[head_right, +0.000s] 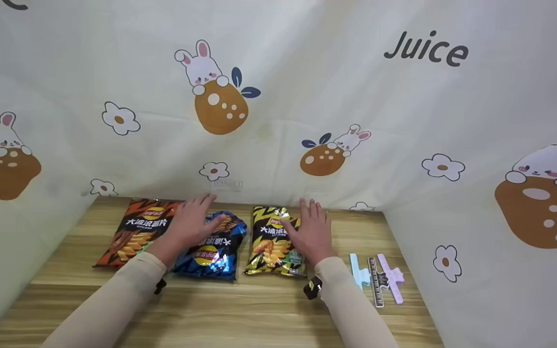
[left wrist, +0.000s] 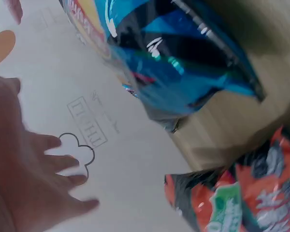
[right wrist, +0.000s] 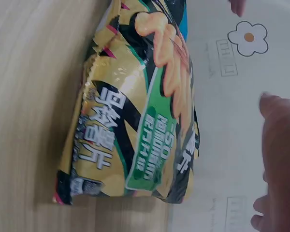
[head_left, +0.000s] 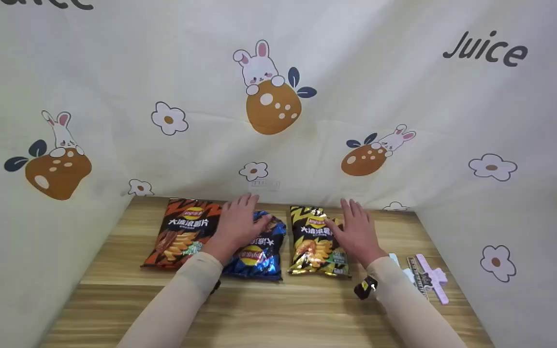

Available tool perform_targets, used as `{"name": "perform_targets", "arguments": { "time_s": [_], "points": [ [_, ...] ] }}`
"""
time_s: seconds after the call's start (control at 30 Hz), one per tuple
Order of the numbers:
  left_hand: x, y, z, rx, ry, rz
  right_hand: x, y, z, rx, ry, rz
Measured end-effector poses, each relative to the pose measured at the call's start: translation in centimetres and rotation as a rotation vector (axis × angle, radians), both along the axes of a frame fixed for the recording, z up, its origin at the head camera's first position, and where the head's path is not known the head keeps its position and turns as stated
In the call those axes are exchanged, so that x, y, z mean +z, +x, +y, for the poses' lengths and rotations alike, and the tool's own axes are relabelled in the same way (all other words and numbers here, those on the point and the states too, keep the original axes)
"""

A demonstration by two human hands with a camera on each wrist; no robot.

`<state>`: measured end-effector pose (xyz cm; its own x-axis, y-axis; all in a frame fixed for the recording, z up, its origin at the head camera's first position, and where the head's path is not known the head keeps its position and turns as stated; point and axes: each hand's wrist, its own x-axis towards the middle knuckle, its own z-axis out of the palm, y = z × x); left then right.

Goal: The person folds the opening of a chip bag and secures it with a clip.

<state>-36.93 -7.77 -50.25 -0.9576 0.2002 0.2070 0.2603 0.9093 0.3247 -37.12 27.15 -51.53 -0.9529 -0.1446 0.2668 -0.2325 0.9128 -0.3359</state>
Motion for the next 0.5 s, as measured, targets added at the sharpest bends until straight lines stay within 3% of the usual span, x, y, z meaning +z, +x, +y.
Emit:
{"name": "perform_targets", "arguments": {
  "time_s": [0.1, 0.27, 0.37, 0.5],
  "points": [
    [0.1, 0.0, 0.8, -0.026, 0.183, -0.013, 0.1, 0.1, 0.0, -0.049, -0.124, -0.019],
    [0.5, -0.1, 2.4, -0.064, 0.512, -0.145, 0.9, 0.3, 0.4, -0.12, -0.307, -0.167],
    [0.7, 0.0, 3.4, -0.058, 0.613, -0.228, 1.2, 0.6, 0.7, -0.13, -0.377, -0.261],
    [0.9, 0.0, 4.8, -0.052, 0.659, -0.322, 1.1, 0.8, 1.0, -0.157, -0.405, -0.353]
  ]
}}
